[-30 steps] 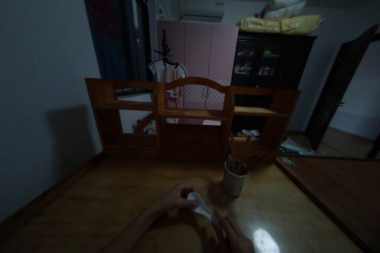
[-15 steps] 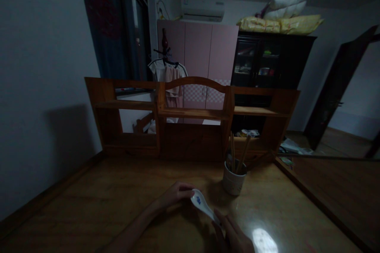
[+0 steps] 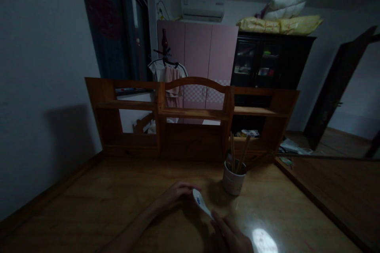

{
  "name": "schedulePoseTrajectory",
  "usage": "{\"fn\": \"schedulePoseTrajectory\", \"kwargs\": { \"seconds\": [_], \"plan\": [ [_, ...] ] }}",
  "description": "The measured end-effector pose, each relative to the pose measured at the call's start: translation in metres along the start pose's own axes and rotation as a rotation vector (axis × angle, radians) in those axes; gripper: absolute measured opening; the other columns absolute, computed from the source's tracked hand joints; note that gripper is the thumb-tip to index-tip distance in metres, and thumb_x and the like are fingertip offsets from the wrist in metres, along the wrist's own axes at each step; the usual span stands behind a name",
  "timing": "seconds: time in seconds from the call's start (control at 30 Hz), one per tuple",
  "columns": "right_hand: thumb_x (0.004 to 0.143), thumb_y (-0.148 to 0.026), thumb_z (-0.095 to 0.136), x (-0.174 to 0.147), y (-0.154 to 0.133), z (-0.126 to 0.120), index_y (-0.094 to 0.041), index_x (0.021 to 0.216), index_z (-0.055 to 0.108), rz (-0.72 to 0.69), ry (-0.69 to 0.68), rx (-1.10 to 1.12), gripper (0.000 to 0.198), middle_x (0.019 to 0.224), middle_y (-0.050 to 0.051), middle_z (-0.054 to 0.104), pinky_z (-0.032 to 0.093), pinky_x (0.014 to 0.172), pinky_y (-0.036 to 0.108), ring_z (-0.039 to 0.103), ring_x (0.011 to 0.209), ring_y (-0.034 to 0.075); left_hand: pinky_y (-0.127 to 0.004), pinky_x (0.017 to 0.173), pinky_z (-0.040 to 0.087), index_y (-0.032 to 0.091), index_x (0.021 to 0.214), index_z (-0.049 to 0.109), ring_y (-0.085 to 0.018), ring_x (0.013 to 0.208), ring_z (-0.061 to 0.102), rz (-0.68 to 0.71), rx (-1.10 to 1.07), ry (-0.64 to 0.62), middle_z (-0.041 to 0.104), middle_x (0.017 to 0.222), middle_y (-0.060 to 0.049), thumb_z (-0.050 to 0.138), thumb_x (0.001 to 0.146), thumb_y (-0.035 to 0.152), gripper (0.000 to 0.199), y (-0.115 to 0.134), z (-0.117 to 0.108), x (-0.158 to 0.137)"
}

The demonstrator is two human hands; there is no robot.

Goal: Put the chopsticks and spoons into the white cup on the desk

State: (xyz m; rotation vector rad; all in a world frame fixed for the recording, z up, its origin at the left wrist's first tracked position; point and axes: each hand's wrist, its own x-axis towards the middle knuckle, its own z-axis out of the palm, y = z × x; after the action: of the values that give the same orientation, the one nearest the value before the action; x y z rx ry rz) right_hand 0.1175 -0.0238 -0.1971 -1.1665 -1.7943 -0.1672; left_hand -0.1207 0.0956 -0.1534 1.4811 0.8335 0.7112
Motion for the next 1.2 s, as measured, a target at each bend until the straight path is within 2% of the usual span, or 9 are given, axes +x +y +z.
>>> {"fn": "schedulePoseTrajectory", "kwargs": {
  "seconds": [0.13,0.27,0.43,0.57,0.67,0.83,0.97,1.2],
  "plan": [
    [0.106,-0.051,0.025,0.001,-0.003,0.000,-0.026,0.117,0.071,0.008,0.001,-0.021,0.054,0.078,0.007,0.068,0.051,0.041,0.018,0.064,0.047,0.017,-0.027,0.068,0.044,0.016,0.113,0.070,-0.017,0.070,0.061,0.010,-0.043,-0.058,0.070,0.080,-0.005,0.054,0.069,0.019,0.047,-0.002,0.000,-0.001],
    [0.105,-0.051,0.026,0.001,-0.003,-0.001,-0.024,0.119,0.070,0.000,-0.050,-0.012,0.053,0.078,0.006,0.067,0.052,0.043,0.018,0.064,0.047,0.016,-0.024,0.062,0.041,0.017,0.111,0.071,-0.014,0.067,0.057,0.024,-0.016,-0.051,0.067,0.078,-0.004,0.055,0.063,0.016,0.050,-0.003,0.000,0.001],
    [0.106,-0.049,0.025,-0.002,0.000,-0.001,-0.024,0.124,0.067,0.009,-0.071,0.015,0.051,0.082,0.007,0.068,0.052,0.045,0.017,0.065,0.052,0.016,-0.023,0.060,0.038,0.017,0.111,0.071,-0.013,0.064,0.054,0.036,-0.006,-0.084,0.064,0.075,-0.003,0.055,0.063,0.016,0.050,-0.003,-0.002,0.003],
    [0.106,-0.048,0.025,-0.004,0.005,0.000,-0.025,0.126,0.065,-0.011,-0.096,-0.008,0.050,0.086,0.007,0.067,0.052,0.045,0.018,0.066,0.054,0.017,-0.024,0.063,0.036,0.017,0.111,0.071,-0.015,0.072,0.053,0.073,-0.033,-0.042,0.063,0.079,-0.003,0.057,0.070,0.019,0.043,0.004,0.004,0.001],
    [0.106,-0.048,0.025,-0.005,0.008,0.000,-0.026,0.125,0.066,-0.027,-0.094,-0.034,0.050,0.085,0.007,0.068,0.051,0.044,0.017,0.066,0.052,0.016,-0.024,0.065,0.035,0.016,0.107,0.071,-0.015,0.070,0.049,0.112,-0.029,0.008,0.058,0.075,-0.002,0.061,0.078,0.032,0.035,0.010,0.008,-0.001],
    [0.106,-0.046,0.026,-0.005,0.007,0.000,-0.026,0.124,0.067,-0.021,-0.063,-0.022,0.049,0.087,0.007,0.069,0.051,0.043,0.018,0.065,0.050,0.016,-0.023,0.057,0.026,0.016,0.109,0.070,-0.012,0.062,0.038,0.132,0.028,0.007,0.047,0.067,0.001,0.059,0.086,0.044,0.038,0.015,0.010,-0.004],
    [0.106,-0.046,0.028,-0.004,0.003,0.000,-0.026,0.123,0.067,0.001,-0.039,-0.002,0.048,0.085,0.007,0.068,0.051,0.044,0.017,0.065,0.051,0.015,-0.023,0.053,0.020,0.013,0.106,0.071,-0.010,0.057,0.033,0.097,0.037,0.040,0.047,0.066,0.001,0.060,0.085,0.049,0.042,0.012,0.010,-0.003],
    [0.107,-0.043,0.029,-0.004,0.003,-0.003,-0.023,0.128,0.063,-0.013,-0.076,0.050,0.044,0.084,0.007,0.066,0.050,0.047,0.016,0.065,0.053,0.015,-0.023,0.058,0.027,0.014,0.106,0.070,-0.011,0.060,0.039,0.122,0.015,0.051,0.047,0.064,0.002,0.059,0.086,0.046,0.039,0.006,0.010,-0.001]
  ]
}}
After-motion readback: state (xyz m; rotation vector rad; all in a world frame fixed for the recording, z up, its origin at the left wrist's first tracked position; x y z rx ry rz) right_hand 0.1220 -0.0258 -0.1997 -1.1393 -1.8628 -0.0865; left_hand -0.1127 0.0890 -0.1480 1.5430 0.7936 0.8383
